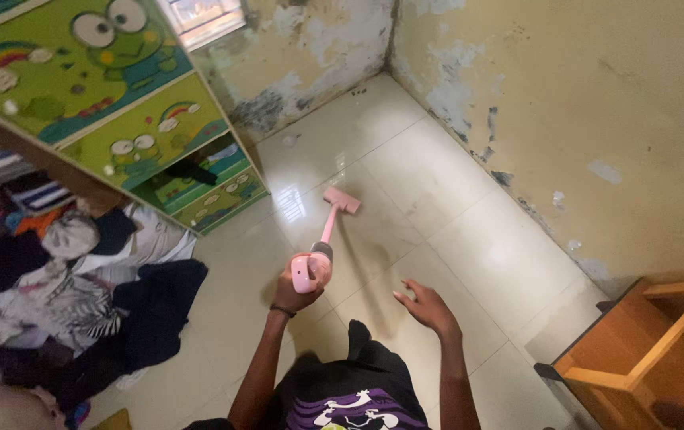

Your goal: The person cleans the floor using a small handheld pink squeegee tool, moving it back and forth across the tiles.

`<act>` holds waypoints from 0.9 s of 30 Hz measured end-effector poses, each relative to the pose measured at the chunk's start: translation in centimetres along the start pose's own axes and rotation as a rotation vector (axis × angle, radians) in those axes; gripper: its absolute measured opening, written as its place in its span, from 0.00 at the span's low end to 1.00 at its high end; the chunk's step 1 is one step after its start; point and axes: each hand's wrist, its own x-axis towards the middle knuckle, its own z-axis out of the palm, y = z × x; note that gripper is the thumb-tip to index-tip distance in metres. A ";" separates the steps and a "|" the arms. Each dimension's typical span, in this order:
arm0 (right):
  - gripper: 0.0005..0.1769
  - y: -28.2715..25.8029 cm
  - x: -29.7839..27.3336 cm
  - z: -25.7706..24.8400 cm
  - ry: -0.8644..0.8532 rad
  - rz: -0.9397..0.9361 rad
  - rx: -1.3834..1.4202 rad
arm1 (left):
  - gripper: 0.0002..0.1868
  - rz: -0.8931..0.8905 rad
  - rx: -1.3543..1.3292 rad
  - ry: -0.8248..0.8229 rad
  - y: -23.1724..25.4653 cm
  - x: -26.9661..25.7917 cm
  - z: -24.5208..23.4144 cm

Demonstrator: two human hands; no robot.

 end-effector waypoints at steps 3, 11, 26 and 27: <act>0.38 -3.2 -1.8 2.1 0.011 -0.076 -0.013 | 0.35 0.069 -0.099 -0.019 -0.5 -3.7 -3.1; 0.37 -7.3 -10.9 12.9 -0.051 -0.156 0.010 | 0.31 0.238 -0.143 0.002 -3.7 -15.0 -9.7; 0.37 -3.3 -29.9 22.8 -0.031 -0.211 -0.118 | 0.39 0.080 -0.012 0.023 -7.5 -37.8 -19.3; 0.37 -2.5 -32.2 23.5 -0.038 -0.240 -0.104 | 0.39 0.105 0.031 0.050 -7.6 -39.6 -18.9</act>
